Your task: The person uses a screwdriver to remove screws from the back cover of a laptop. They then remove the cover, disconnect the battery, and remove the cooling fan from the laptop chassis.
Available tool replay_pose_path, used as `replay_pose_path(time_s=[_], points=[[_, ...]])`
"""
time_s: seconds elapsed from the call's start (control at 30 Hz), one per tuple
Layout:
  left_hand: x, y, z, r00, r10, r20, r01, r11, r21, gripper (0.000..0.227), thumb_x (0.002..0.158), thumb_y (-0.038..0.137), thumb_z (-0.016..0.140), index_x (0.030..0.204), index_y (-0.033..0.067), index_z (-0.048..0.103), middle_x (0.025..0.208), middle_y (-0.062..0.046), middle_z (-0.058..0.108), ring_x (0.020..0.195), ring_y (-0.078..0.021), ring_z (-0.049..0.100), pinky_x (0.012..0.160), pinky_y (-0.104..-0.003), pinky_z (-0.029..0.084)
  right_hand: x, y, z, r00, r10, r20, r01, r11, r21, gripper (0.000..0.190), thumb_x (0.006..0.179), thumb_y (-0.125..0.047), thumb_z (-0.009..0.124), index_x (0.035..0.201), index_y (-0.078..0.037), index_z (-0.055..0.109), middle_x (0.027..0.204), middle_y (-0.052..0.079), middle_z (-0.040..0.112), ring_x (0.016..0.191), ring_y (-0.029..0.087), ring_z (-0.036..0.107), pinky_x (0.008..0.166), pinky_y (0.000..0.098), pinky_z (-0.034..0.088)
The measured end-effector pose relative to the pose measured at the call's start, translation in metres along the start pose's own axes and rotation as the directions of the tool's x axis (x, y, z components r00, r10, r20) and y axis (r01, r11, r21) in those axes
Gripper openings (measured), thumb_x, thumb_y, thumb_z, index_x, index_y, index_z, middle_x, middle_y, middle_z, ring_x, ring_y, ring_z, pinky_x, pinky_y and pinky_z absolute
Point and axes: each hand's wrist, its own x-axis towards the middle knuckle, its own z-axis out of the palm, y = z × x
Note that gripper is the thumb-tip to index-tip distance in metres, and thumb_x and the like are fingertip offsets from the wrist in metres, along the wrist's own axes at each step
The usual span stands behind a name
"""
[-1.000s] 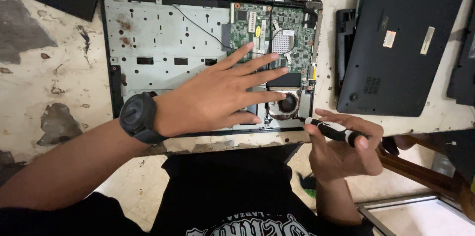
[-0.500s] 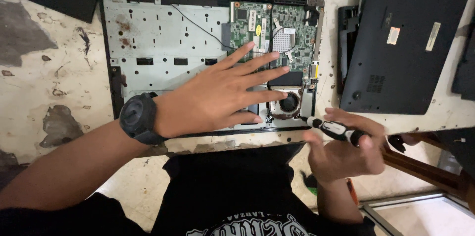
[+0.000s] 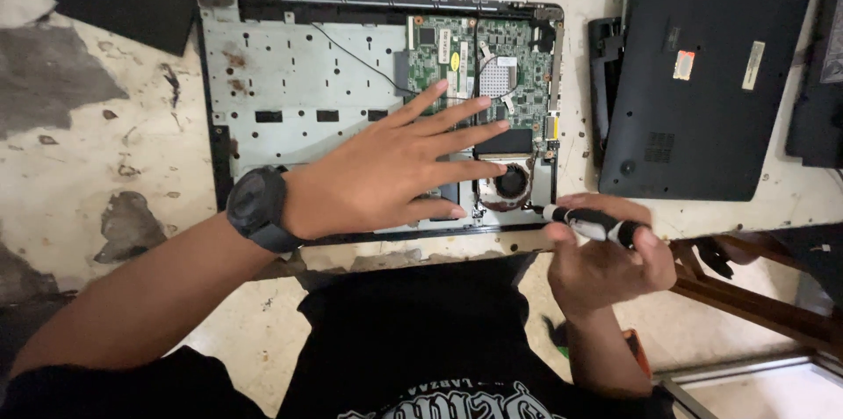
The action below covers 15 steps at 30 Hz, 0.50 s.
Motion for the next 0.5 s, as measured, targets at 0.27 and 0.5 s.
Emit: replay_pose_path(time_s=[0.27, 0.5], points=[[-0.001, 0.001, -0.002, 1.0, -0.007, 0.02, 0.007, 1.0, 0.002, 0.059, 0.107, 0.044, 0.057, 0.159, 0.0177, 0.049, 0.172, -0.013, 0.027, 0.161, -0.0361, 0.016, 0.131, -0.063, 0.006, -0.003, 0.004, -0.006, 1.0, 0.008, -0.009, -0.008, 1.0, 0.028, 0.062, 0.1, -0.005, 0.066, 0.151, -0.019, 0.033, 0.104, 0.029, 0.052, 0.085, 0.033, 0.059, 0.066, 0.044, 0.063], [0.0, -0.001, -0.002, 1.0, -0.006, 0.027, 0.006, 1.0, -0.008, 0.058, 0.107, 0.044, 0.057, 0.158, 0.0168, 0.05, 0.172, -0.013, 0.026, 0.161, -0.0356, 0.015, 0.131, -0.062, 0.005, 0.003, 0.006, -0.003, 0.999, -0.032, -0.008, 0.033, 0.997, 0.063, 0.074, 0.087, -0.026, 0.072, 0.149, -0.028, 0.031, 0.107, 0.022, 0.046, 0.075, 0.029, 0.059, 0.062, 0.0369, 0.061]])
